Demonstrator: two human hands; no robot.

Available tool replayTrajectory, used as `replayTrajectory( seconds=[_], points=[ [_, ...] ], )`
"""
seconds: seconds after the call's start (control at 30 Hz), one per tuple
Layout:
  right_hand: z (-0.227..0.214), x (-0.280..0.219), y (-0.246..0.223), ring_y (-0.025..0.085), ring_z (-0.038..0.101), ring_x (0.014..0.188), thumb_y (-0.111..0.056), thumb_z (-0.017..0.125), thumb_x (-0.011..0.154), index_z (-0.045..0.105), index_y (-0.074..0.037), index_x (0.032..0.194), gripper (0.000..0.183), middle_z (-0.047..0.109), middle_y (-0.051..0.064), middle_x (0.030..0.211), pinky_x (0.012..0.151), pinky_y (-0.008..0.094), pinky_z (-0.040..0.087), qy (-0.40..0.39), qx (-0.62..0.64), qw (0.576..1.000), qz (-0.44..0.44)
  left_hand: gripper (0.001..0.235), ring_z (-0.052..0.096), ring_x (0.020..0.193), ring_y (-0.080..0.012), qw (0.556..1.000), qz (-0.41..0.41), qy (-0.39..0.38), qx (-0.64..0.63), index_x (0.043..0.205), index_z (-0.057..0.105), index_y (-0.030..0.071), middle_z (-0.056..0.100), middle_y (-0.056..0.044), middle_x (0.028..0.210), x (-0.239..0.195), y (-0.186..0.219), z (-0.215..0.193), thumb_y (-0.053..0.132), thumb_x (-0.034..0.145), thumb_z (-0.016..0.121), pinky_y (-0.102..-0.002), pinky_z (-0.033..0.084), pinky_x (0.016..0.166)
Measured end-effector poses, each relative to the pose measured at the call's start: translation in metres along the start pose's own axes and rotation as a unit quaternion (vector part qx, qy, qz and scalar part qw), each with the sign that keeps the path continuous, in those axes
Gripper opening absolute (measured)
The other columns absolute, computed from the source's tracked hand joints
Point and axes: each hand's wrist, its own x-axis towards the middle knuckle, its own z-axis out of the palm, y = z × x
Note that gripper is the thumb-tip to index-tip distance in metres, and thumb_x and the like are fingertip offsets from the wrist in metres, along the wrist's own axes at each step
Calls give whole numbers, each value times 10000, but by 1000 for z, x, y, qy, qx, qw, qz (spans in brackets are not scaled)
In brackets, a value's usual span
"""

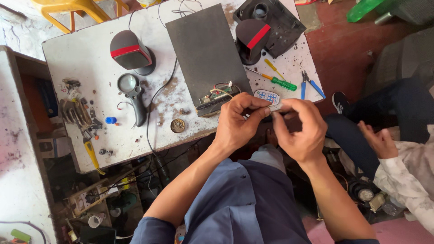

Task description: The person uses a soldering iron to work on wires connected to a small circuit board inside a black box. They also use pliers to strip wire insulation and a magnifying glass to inspect the connections.

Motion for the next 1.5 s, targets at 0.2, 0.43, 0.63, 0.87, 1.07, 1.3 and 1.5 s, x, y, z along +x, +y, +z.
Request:
replayTrajectory(
  seconds=[0.2,0.43,0.63,0.87,1.07,1.3,1.5],
  points=[
    [1,4,-1,225,697,885,-21,689,1030,667,20,1131,111,706,152,986,780,332,555,3,-39,997,-61,108,714,834,-144,999,24,-9,21,996,744,27,701,-72,926,2,4,1,1,893,764,-275,580,768],
    [3,-10,29,158,573,635,-152,589,1075,644,48,986,226,564,35,707,577,282,449,-88,592,716,360,106,676,843,-164,995,67,-25,74,1007,749,15,653,-71,896,-1,7,-1,-21,910,725,-297,546,762],
    [1,-8,5,168,673,836,-41,623,1047,642,50,1142,133,706,91,940,759,272,542,-20,163,980,114,103,678,776,-124,998,-21,-50,-31,1050,723,-5,646,-59,924,2,5,-3,-20,964,667,-269,560,695],
    [2,6,-17,148,687,895,3,735,987,687,27,1094,120,707,106,1044,802,264,553,36,-9,999,-39,86,691,841,-96,999,11,-45,-25,1046,697,4,675,-58,959,1,6,0,-11,962,704,-249,571,758],
    [5,-6,-3,90,651,785,-31,657,1023,682,23,1062,71,700,59,955,695,227,526,-10,191,970,148,189,607,835,-79,993,-60,-85,-52,1168,661,21,638,-31,922,-3,9,-2,40,983,690,-243,506,748],
    [9,-21,116,205,756,932,-182,663,981,701,17,1155,267,763,112,1011,799,313,574,-33,14,968,248,79,598,837,-40,991,-70,-52,-104,1046,632,1,665,21,911,-5,-4,1,67,1018,667,-216,518,770],
    [8,-19,221,441,530,1271,-254,834,850,551,59,1380,677,557,271,1408,1017,538,423,-46,-279,946,158,98,490,768,-13,986,-106,-43,-118,1040,628,-2,588,49,857,-6,-11,9,93,1036,649,-195,423,667]
  ],
)
